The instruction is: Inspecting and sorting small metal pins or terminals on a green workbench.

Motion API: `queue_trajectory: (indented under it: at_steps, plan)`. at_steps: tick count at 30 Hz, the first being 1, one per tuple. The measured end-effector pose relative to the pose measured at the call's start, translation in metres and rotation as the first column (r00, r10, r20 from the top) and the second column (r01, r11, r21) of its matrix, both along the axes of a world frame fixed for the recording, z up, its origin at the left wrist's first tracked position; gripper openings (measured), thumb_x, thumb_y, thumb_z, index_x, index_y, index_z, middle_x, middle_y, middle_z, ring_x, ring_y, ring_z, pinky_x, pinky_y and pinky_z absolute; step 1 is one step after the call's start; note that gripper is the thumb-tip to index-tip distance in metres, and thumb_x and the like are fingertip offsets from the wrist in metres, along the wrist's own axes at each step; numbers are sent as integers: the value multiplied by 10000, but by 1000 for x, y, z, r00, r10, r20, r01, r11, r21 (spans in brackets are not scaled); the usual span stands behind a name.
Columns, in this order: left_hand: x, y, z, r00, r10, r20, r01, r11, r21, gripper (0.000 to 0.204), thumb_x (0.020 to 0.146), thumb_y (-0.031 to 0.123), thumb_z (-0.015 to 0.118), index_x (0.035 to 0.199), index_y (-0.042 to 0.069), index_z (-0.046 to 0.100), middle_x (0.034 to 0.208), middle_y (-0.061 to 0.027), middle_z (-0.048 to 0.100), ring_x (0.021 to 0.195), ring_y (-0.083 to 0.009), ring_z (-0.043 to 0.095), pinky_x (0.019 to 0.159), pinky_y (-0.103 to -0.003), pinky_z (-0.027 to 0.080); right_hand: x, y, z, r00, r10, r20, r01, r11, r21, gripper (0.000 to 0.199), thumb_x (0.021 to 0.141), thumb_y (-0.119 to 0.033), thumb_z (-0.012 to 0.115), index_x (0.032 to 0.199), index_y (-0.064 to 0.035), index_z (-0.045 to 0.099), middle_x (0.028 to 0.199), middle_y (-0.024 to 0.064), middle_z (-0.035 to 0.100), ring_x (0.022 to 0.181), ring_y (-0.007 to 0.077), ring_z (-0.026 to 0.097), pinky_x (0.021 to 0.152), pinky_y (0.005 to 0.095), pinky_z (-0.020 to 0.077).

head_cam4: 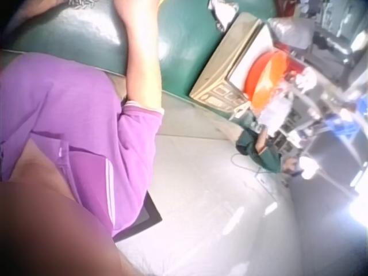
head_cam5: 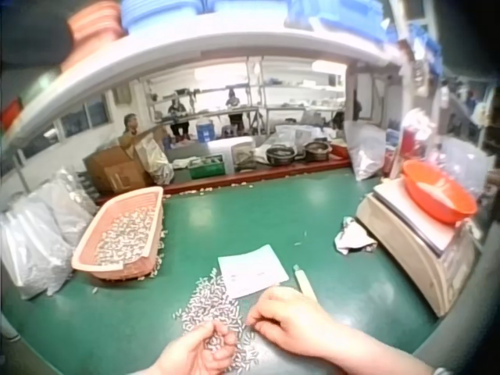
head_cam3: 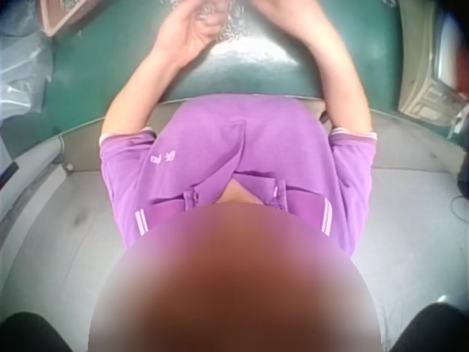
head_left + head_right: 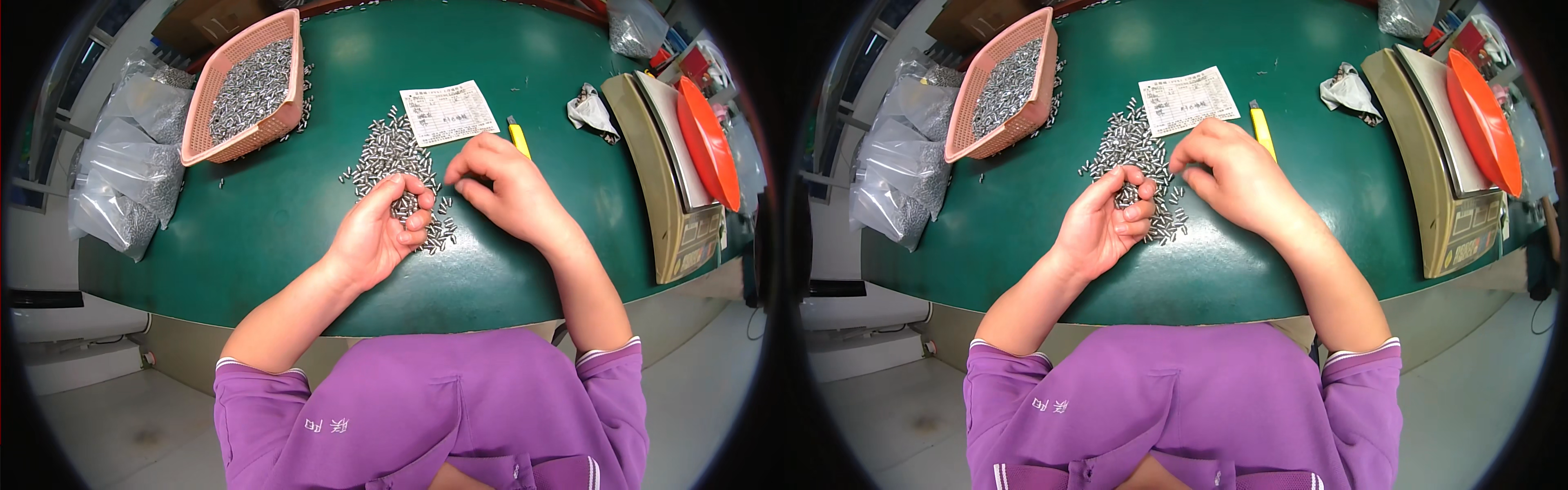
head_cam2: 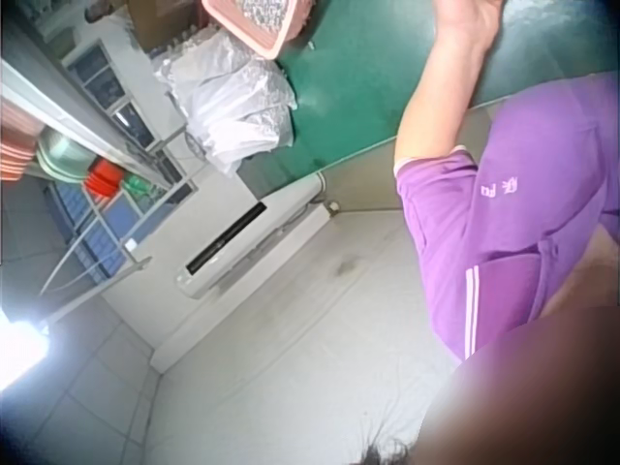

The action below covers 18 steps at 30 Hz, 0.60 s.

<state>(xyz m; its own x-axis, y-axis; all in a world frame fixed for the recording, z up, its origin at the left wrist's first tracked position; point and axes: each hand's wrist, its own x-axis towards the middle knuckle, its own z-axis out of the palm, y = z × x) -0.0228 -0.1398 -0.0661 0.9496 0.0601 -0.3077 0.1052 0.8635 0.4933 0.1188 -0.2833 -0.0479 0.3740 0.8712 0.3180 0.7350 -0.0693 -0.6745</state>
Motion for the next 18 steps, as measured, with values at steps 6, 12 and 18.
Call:
queue_trajectory:
  at_steps: [6, 12, 18]
  plan:
    - [1, -1, 1, 1000, -8, 9, 8, 1000, -15, 211, 924, 250, 405, 919, 47, 463, 854, -74, 480, 650, -103, 422, 512, -202, 353, -2, -1, -7, 992, 103, 77, -99, 993, -58, 143, 692, 1, 621, 824, -53, 609, 810, 74, 525, 794, 236, 538, 685, 322, 451]
    - [1, -1, 2, 1000, -17, -3, 17, 1000, 5, 214, 919, 255, 414, 916, 47, 462, 853, -73, 479, 654, -102, 419, 514, -200, 353, -4, -4, 1, 984, 100, 146, -78, 985, -152, 162, 681, -32, 608, 841, -61, 605, 822, 89, 533, 816, 257, 541, 701, 352, 453]
    - [0, -1, 2, 1000, -16, 8, 16, 1000, 4, 213, 917, 254, 418, 920, 46, 460, 856, -75, 480, 656, -102, 419, 516, -200, 356, -5, -3, 3, 981, 104, 164, -74, 981, -178, 167, 683, -55, 576, 848, -64, 602, 817, 83, 533, 813, 264, 538, 706, 363, 448]
